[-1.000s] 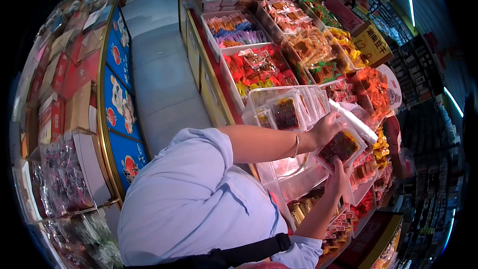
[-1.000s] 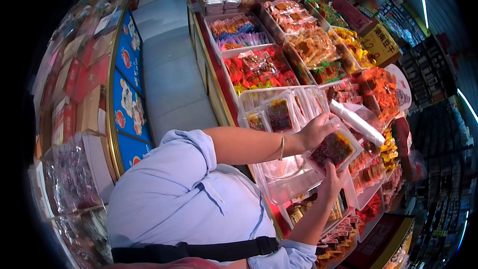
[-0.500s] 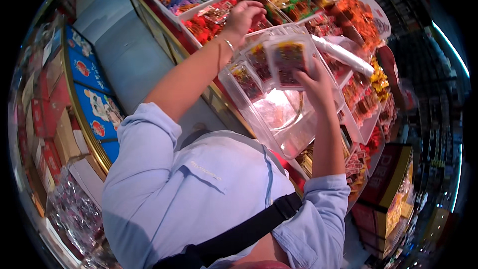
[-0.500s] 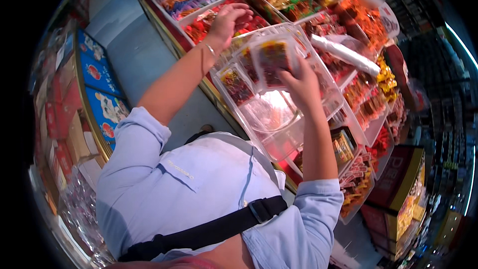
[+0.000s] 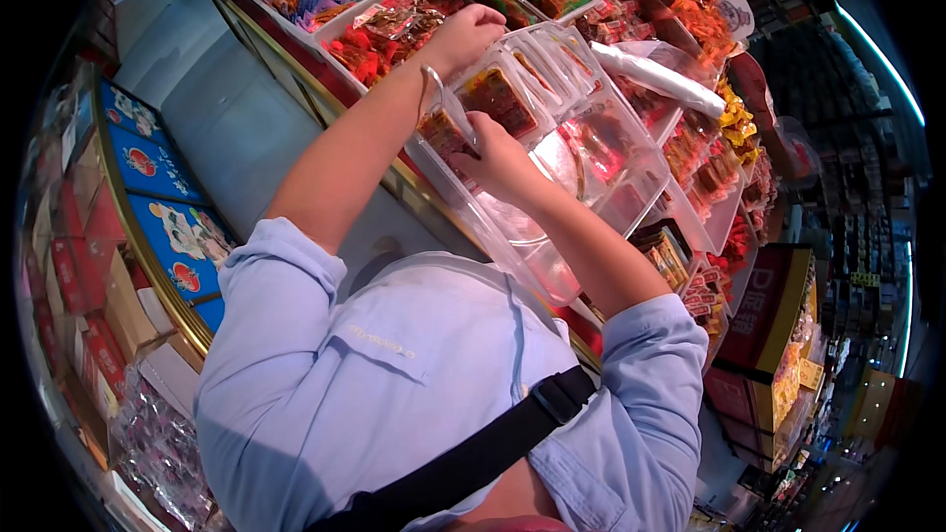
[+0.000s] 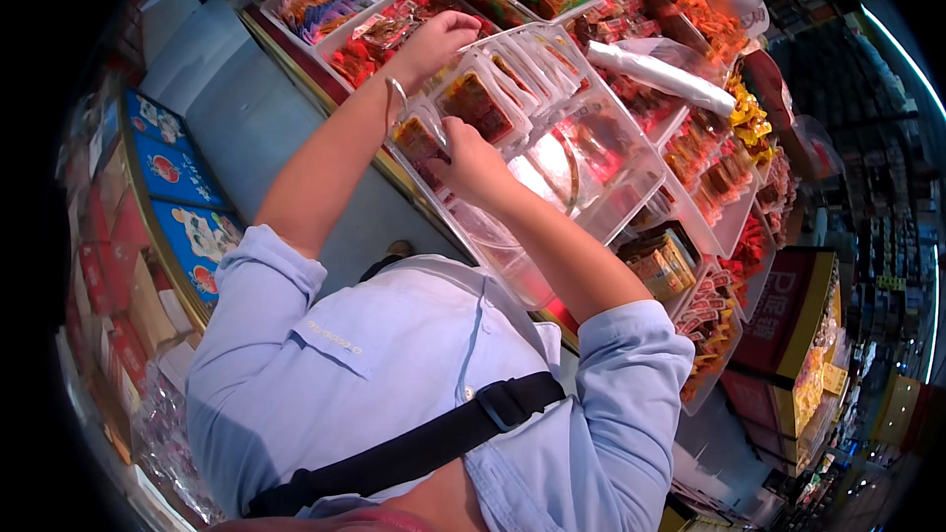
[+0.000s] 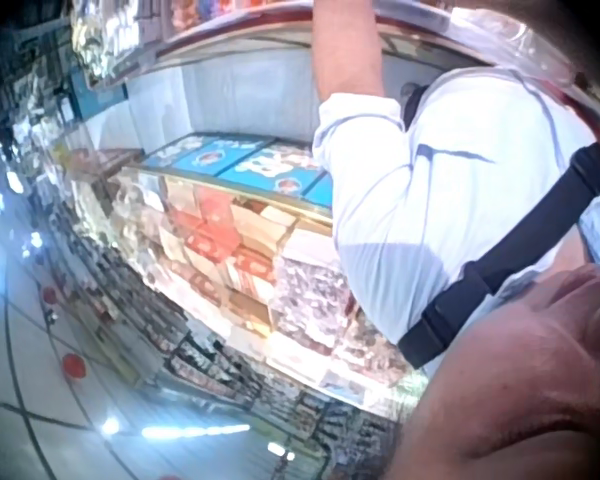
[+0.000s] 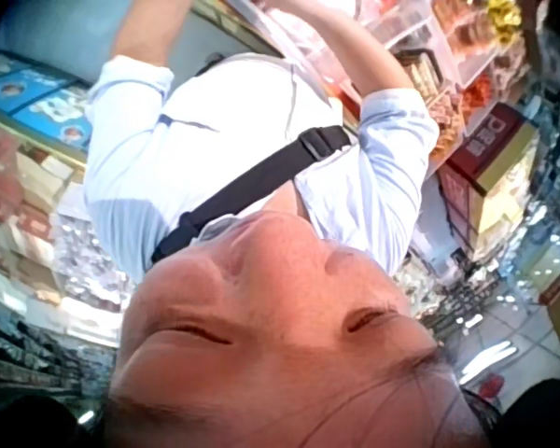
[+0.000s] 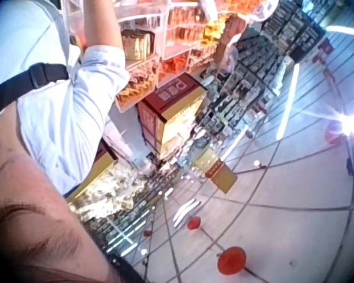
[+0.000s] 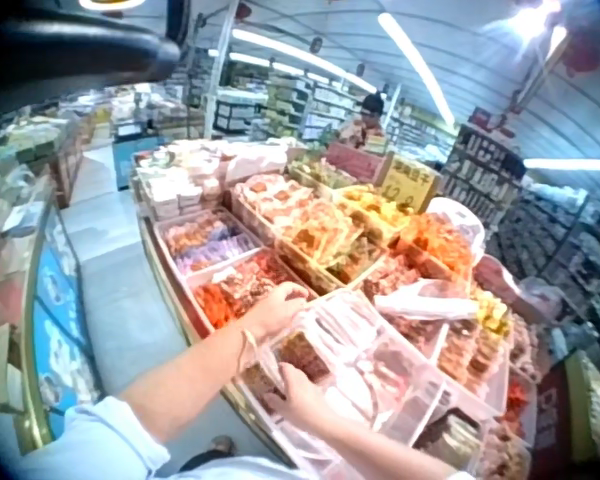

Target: The person repeatedly picks up small snack packets from a display bin and places them into a clear plastic tray. They handle the packets one at a time, arranging them in neat rows within the tray.

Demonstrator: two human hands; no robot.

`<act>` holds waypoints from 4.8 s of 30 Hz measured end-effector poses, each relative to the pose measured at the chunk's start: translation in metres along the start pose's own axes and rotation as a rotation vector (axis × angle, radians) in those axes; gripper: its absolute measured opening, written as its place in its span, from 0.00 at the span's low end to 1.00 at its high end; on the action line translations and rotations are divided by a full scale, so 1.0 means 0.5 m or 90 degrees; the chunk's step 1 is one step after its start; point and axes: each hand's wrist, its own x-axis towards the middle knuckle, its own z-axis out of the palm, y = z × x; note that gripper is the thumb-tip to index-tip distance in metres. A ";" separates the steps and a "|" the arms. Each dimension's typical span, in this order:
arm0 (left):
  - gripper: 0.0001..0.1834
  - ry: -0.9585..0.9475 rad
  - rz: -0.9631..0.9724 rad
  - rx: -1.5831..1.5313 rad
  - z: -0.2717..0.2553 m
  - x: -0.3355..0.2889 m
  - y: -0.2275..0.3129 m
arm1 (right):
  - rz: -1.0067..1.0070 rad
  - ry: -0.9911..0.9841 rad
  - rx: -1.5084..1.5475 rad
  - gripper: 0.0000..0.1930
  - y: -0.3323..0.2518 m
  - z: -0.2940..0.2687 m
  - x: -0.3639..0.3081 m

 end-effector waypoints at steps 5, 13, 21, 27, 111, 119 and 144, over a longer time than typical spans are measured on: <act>0.22 -0.061 0.131 0.467 0.022 -0.019 -0.008 | -0.020 0.069 -0.134 0.29 -0.002 -0.034 -0.055; 0.21 -0.052 0.153 0.437 0.039 -0.021 0.000 | 0.158 -0.205 -0.159 0.35 0.044 -0.027 -0.069; 0.34 -0.132 0.142 0.709 0.041 -0.060 0.021 | 0.193 -0.241 -0.155 0.33 0.041 -0.036 -0.037; 0.36 -0.148 0.083 0.619 0.048 -0.043 0.022 | -0.017 -0.281 -0.139 0.21 0.106 0.010 -0.042; 0.15 -0.348 -0.230 -0.380 0.380 -0.147 0.121 | 0.225 0.742 0.637 0.13 0.463 -0.097 -0.352; 0.18 -0.809 -0.221 -0.002 0.367 -0.164 0.129 | -0.043 0.223 0.716 0.23 0.257 -0.256 -0.435; 0.16 -0.585 -0.123 -0.161 0.342 -0.140 0.136 | 0.008 0.495 0.074 0.12 0.172 -0.250 -0.400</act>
